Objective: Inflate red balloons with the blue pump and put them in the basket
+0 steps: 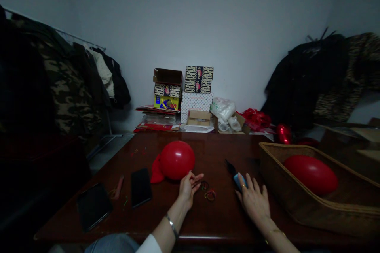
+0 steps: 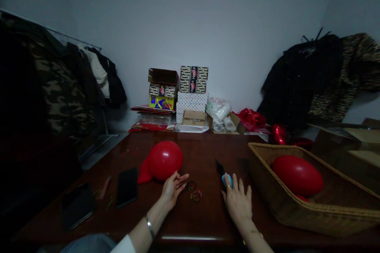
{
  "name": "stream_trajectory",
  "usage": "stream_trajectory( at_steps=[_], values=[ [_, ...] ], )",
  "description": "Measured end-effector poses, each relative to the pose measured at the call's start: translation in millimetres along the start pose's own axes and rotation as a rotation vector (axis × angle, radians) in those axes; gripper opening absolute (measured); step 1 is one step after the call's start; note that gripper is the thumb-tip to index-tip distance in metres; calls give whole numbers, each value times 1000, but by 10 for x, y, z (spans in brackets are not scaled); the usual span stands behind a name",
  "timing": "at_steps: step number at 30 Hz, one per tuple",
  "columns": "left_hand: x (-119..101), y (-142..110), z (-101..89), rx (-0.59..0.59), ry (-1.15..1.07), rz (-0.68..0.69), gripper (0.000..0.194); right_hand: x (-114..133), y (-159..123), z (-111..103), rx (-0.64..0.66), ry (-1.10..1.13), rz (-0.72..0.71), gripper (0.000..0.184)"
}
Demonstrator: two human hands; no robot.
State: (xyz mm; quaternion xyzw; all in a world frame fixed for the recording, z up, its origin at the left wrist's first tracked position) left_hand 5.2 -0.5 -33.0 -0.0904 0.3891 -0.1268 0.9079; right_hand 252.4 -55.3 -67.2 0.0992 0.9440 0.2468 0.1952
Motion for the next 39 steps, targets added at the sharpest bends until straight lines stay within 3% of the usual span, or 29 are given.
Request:
stream_trajectory(
  at_steps=[7, 13, 20, 23, 26, 30, 32, 34, 36, 39],
  values=[
    [-72, -30, 70, 5, -65, 9, 27, 209, 294, -483, -165, 122, -128, 58],
    [-265, -175, 221, 139, -35, 33, 35, 456, 572, -1054, -251, 212, -278, 72],
    [-452, -262, 230, 360, 118, -185, 33, 697, 654, -1471, -291, 291, -513, 93],
    [-508, -297, 198, 536, 265, -289, 32, 726, 673, -1545, -285, 327, -615, 90],
    [-562, -369, 195, 655, 461, -285, 36, 746, 679, -1571, -275, 357, -615, 77],
    [-730, -482, 212, 544, 837, -85, 42, 769, 650, -1562, -258, 404, -486, 62],
    [-869, -538, 221, 423, 995, 170, 38, 781, 628, -1550, -246, 419, -443, 61],
    [-1013, -592, 221, 216, 1025, 462, 31, 798, 609, -1542, -230, 437, -408, 62],
    [-1117, -635, 224, 81, 1025, 642, 24, 819, 597, -1543, -209, 464, -370, 65],
    [-1184, -668, 253, 124, 1046, 863, 16, 847, 595, -1569, -168, 524, -338, 73]
  ],
)
Point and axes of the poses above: each hand's wrist, its own y-axis towards the middle knuckle, its own z-axis out of the palm, x = y × z, the point moved 1 cm from there along y, towards the middle knuckle, and after that the axes turned 8 degrees about -y, right-handed, at the moved point
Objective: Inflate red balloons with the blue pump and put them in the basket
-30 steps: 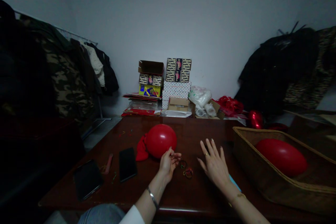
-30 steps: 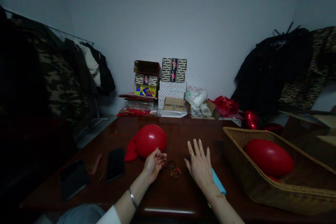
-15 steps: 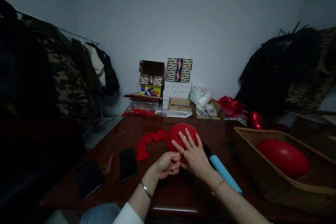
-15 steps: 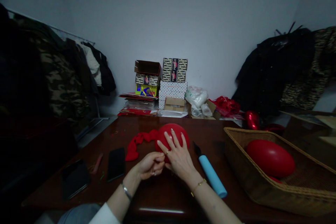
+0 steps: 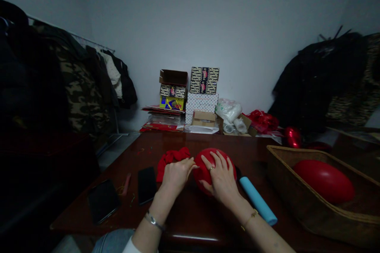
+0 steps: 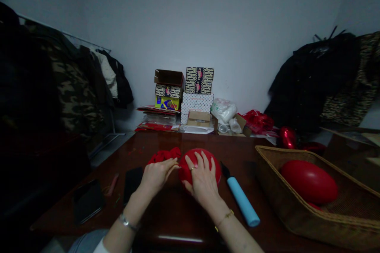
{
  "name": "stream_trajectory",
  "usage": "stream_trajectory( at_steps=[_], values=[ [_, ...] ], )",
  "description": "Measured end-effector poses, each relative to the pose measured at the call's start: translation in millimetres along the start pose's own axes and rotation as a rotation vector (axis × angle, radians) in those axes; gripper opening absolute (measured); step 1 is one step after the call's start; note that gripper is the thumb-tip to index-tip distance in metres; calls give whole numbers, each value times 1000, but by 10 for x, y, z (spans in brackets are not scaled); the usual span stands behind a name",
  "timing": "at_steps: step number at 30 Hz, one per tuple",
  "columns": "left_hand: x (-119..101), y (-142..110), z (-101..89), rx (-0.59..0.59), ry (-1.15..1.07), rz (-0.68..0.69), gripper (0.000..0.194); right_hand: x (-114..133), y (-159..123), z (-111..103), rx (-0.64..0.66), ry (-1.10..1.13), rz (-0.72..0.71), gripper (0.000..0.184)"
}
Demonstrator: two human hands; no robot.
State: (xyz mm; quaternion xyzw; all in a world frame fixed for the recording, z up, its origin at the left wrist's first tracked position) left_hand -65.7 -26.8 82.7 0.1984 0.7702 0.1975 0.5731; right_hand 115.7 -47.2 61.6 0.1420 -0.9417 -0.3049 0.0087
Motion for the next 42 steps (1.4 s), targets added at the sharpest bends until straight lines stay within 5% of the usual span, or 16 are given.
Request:
stream_trajectory(
  at_steps=[4, 7, 13, 21, 26, 32, 38, 42],
  values=[
    [-39, 7, 47, 106, -8, 319, 22, 17, 30, -39, 54, 112, -8, 80],
    [-42, -4, 100, 179, -7, 386, 26, -9, 34, -63, 94, 202, -33, 88],
    [14, -45, 188, 203, -131, 258, 24, -127, 15, -16, 73, 324, -12, 105],
    [87, -123, 291, -111, -253, 30, 27, 26, -108, 72, -182, 290, 137, 71],
    [76, -201, 330, -180, -188, 31, 23, 276, -132, 33, -187, 181, 37, 79],
    [7, -249, 332, -39, -231, 66, 24, 229, -86, 55, -123, 228, 164, 76],
    [-22, -259, 249, 157, -115, 223, 27, -44, -106, -108, 126, 483, -44, 80],
    [-5, -297, 242, 216, -126, 226, 26, -196, -157, -82, 145, 567, -2, 81]
  ],
)
Point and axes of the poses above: each hand's wrist, its own y-axis towards the middle knuckle, its own z-axis out of the palm, x = y × z, the point moved 1 cm from there along y, towards the middle knuckle, and after that the axes turned 8 degrees about -y, right-handed, at the moved point
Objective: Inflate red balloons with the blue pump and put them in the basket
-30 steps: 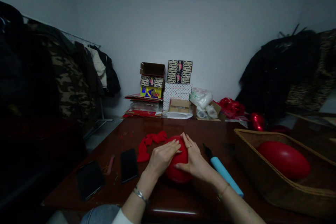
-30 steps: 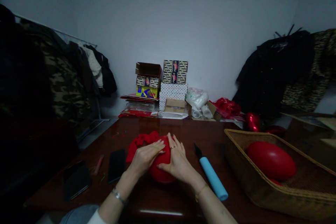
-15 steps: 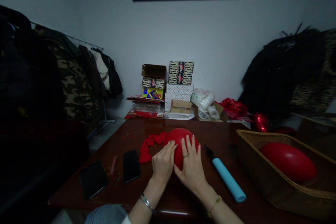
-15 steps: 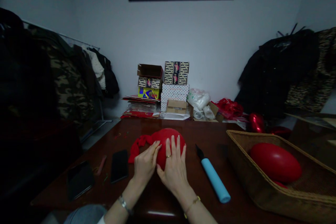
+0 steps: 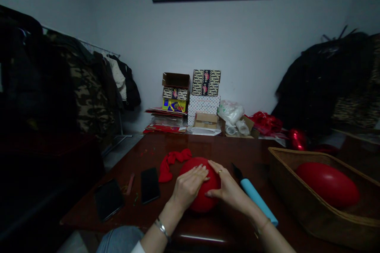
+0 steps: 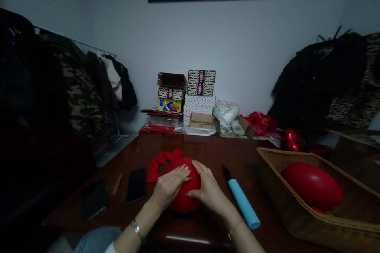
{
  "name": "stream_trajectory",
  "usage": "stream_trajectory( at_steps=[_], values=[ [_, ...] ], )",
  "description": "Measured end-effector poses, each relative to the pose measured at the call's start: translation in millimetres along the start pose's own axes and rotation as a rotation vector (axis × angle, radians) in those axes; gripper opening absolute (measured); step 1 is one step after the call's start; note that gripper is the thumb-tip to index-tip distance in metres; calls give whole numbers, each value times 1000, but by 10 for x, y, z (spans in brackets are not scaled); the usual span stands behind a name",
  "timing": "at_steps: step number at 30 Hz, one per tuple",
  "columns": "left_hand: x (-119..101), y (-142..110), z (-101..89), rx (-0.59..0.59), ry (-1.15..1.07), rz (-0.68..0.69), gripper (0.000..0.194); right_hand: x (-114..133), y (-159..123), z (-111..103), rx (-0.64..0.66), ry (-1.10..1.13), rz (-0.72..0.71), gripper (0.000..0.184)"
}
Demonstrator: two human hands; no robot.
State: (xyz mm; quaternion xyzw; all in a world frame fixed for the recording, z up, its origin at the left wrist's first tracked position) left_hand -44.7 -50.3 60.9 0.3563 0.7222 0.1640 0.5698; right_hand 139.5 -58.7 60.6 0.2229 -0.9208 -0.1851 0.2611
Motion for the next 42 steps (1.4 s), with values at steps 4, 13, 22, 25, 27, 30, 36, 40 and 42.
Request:
stream_trajectory(
  at_steps=[4, 13, 22, 25, 27, 30, 36, 40, 42],
  values=[
    [88, -69, 33, -163, 24, -14, 26, 7, -131, 156, -83, 45, 87, 68],
    [103, -246, 120, -287, 151, -77, 25, 247, -165, 495, -67, -136, 105, 101],
    [134, -178, 14, -90, 524, 324, 29, 247, -93, 535, 21, -54, 125, 115],
    [164, -164, 9, -69, 585, 332, 28, 180, -119, 478, 85, 23, 108, 127],
    [170, -159, -11, -75, 603, 318, 27, 66, -129, 394, 124, 72, 55, 120],
    [180, -149, -65, -92, 603, 295, 26, -227, -141, 271, 96, 67, 86, 69],
    [228, -144, -102, -104, 574, 270, 25, -867, -318, 352, -25, -108, 320, 49],
    [238, -139, -80, -106, 566, 256, 25, -1044, -515, 555, -10, -219, 331, 44],
    [241, -136, -77, -118, 562, 261, 25, -1086, -582, 650, 3, -265, 322, 41]
  ],
)
Point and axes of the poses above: each hand's wrist, its own y-axis towards the middle knuckle, its own z-axis out of the palm, x = y × z, the point moved 1 cm from there along y, towards the middle knuckle, and after that the axes turned 8 degrees about -y, right-handed, at the moved point
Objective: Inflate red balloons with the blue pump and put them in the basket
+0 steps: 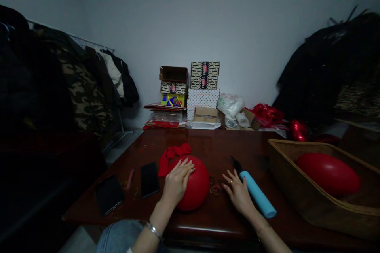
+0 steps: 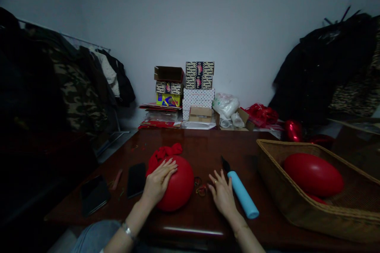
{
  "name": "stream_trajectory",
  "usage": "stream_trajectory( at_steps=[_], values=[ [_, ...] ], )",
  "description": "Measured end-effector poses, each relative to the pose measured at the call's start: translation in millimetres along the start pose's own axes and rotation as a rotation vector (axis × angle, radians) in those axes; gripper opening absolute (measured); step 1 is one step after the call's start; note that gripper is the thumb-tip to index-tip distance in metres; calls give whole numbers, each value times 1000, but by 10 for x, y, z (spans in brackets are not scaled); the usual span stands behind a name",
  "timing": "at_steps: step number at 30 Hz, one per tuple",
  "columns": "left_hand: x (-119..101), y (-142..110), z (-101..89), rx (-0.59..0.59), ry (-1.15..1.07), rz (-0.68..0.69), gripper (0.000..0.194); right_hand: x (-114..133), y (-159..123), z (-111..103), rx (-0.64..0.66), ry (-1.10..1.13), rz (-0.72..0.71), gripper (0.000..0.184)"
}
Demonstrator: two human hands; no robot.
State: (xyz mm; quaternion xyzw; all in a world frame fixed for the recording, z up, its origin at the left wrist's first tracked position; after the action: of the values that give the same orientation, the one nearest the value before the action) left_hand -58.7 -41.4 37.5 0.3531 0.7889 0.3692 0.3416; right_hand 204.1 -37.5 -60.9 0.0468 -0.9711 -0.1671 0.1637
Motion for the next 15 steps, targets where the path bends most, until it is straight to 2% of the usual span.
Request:
stream_trajectory(
  at_steps=[6, 15],
  values=[
    [20, -10, 4, -23, -4, -3, 25, -34, -29, 207, 14, -102, -14, 33],
    [15, -11, 12, -21, -18, -11, 24, 50, 43, 267, -9, -143, -44, 26]
  ],
)
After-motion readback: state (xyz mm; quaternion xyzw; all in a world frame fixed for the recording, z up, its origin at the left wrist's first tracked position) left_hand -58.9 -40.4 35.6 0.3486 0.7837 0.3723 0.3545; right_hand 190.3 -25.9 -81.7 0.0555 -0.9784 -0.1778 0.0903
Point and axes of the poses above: each hand's wrist, its own y-axis towards the middle knuckle, its own z-axis out of the palm, x = y × z, the point moved 1 cm from there along y, towards the middle knuckle, and after that the axes turned 8 degrees about -y, right-handed, at the moved point
